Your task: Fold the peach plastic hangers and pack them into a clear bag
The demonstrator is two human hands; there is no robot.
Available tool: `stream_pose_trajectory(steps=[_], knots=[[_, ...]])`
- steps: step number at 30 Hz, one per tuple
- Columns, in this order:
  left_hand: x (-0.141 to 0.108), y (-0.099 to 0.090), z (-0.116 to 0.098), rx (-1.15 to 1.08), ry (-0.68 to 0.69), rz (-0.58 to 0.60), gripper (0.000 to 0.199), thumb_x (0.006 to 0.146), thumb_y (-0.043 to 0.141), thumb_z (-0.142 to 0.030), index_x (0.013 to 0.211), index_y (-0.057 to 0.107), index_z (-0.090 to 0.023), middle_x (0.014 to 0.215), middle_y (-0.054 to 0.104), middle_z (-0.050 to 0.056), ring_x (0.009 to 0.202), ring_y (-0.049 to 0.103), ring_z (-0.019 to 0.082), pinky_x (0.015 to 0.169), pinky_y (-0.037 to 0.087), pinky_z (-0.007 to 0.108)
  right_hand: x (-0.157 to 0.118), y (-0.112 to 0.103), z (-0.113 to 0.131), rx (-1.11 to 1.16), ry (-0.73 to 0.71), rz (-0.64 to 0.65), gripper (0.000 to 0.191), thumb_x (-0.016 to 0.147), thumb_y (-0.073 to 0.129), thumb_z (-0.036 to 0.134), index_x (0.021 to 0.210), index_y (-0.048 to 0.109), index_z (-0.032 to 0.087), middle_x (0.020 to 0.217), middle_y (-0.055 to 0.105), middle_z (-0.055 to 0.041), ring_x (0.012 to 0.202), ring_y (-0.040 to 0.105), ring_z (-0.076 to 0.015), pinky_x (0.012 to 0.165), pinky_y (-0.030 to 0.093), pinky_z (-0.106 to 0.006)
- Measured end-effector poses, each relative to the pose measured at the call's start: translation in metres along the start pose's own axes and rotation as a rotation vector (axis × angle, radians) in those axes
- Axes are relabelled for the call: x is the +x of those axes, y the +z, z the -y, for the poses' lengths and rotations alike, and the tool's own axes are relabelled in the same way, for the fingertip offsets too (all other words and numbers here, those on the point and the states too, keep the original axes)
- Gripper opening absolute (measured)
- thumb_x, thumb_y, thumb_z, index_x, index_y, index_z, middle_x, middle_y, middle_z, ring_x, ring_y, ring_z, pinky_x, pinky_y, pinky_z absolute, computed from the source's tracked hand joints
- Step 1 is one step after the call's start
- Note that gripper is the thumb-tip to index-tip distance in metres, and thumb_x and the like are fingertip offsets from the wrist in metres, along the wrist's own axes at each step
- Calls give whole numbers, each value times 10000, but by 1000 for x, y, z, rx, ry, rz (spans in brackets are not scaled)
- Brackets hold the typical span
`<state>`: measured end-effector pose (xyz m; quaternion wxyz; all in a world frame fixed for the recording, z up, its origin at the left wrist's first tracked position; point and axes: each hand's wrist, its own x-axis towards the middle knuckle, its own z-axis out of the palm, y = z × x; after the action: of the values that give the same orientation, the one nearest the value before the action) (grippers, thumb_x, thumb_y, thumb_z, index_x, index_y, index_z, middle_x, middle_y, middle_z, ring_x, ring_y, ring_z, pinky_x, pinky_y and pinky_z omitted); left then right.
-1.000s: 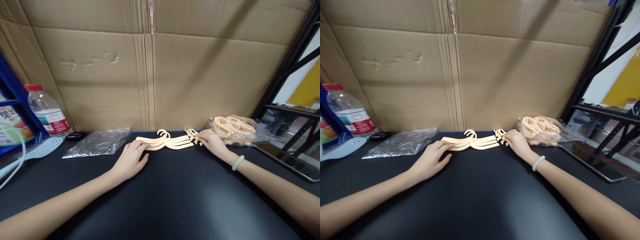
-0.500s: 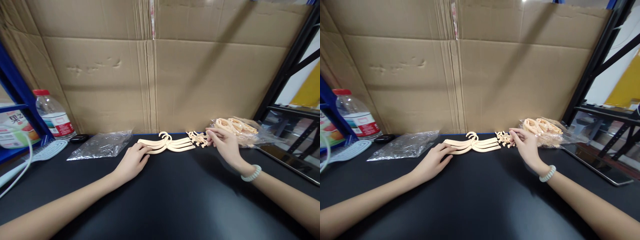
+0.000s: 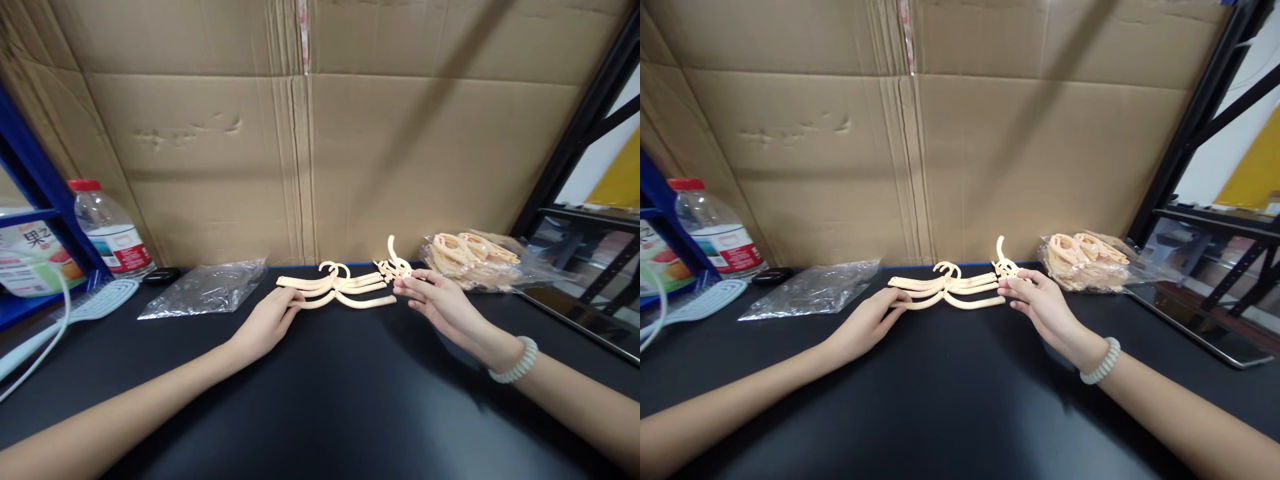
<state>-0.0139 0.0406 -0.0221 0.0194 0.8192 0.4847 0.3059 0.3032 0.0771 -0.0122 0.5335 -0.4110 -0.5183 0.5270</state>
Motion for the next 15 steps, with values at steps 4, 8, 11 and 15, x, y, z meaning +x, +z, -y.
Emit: stream_pose_trajectory(steps=[4, 8, 11, 15], knots=[[-1, 1, 2, -8, -27, -30, 77, 912, 428, -197, 930, 503, -198, 904, 647, 56, 848, 645, 219, 752, 522, 378, 5, -6, -6, -61, -21, 55, 200, 833, 645, 356, 982, 628, 224, 1145, 683, -104, 1090, 634, -248, 771, 558, -328], [-2, 1, 2, -27, -2, -85, 133, 922, 433, -199, 1032, 507, -198, 1006, 643, 71, 926, 638, 221, 812, 517, 389, 6, -6, -9, -86, -38, 92, 187, 813, 663, 374, 905, 655, 211, 1183, 658, -102, 1136, 594, -257, 831, 545, -358], [-1, -1, 0, -27, 56, -93, 200, 939, 408, -186, 1095, 530, -214, 1058, 630, 65, 982, 616, 213, 851, 504, 375, 4, -2, -9, -57, 18, 80, 223, 724, 751, 351, 865, 670, 198, 1077, 671, -82, 975, 632, -211, 739, 549, -302], [0, -3, -3, -19, 80, -90, 209, 952, 388, -177, 1072, 554, -218, 1042, 619, 57, 978, 600, 203, 854, 497, 357, 2, 2, -6, -49, 60, 123, 225, 664, 795, 318, 768, 653, 178, 837, 640, -36, 784, 608, -148, 680, 541, -262]])
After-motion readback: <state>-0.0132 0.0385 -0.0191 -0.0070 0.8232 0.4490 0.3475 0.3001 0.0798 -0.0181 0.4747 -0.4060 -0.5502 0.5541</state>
